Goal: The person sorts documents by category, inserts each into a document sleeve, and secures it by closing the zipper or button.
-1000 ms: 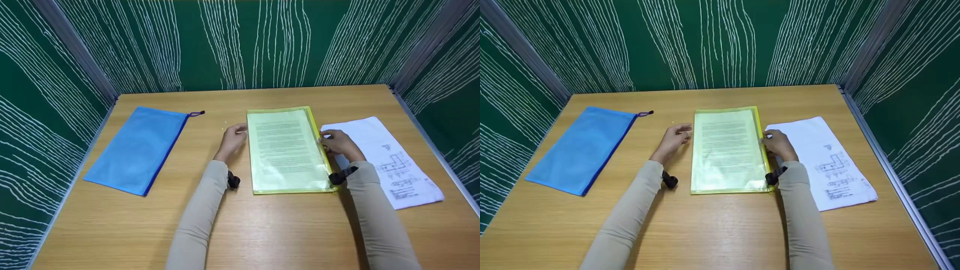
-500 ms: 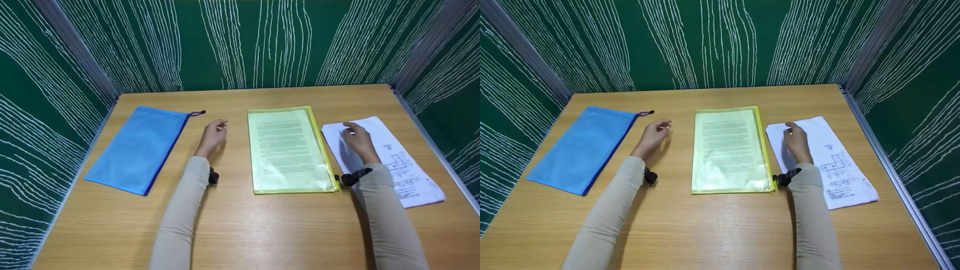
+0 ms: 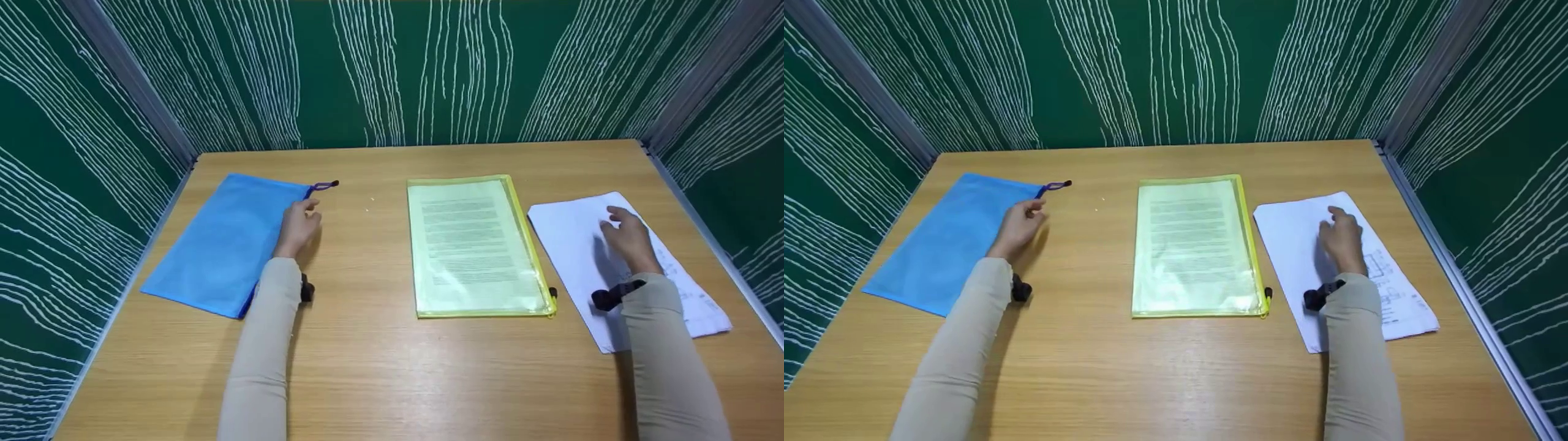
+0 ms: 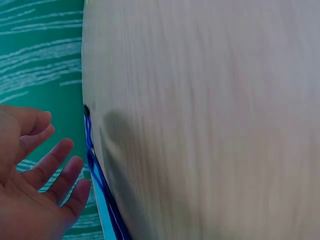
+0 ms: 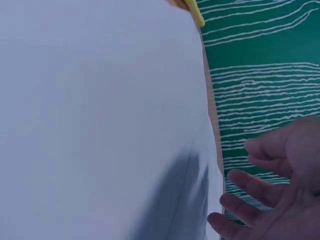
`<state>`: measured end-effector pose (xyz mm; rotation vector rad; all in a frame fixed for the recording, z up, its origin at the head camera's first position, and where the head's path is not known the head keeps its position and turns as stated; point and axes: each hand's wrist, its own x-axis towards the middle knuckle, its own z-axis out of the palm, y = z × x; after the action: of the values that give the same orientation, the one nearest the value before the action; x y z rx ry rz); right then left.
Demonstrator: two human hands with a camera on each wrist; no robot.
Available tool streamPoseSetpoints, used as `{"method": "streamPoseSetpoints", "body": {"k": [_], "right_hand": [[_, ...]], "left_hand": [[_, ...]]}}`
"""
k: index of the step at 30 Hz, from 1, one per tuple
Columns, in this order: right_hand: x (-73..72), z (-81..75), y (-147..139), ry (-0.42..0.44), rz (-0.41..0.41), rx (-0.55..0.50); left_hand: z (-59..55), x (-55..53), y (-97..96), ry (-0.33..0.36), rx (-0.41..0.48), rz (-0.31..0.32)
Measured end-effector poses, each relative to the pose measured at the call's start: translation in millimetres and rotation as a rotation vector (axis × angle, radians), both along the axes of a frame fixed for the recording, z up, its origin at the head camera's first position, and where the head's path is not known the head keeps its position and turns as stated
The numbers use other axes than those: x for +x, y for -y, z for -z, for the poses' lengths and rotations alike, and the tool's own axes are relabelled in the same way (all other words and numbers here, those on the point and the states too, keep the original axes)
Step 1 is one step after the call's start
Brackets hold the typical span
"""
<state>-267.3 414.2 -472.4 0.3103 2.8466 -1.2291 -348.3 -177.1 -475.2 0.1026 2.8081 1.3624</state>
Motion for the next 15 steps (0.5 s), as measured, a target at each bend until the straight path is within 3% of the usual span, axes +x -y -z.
{"method": "streamPoseSetpoints", "body": {"k": [6,10,15], "right_hand": [[6.9,-3.1,-16,0.109,0.017,0.002],[10.2,-5.2,-25,0.202,0.017,0.009],[15.1,-6.1,-35,0.282,0.038,0.023]], "left_hand": [[2.0,5.4,23.1,-0.026,-0.074,-0.065],[2.4,9.6,35.2,0.018,-0.161,-0.116],[5.3,13.8,49.1,0.068,-0.238,-0.13]]}}
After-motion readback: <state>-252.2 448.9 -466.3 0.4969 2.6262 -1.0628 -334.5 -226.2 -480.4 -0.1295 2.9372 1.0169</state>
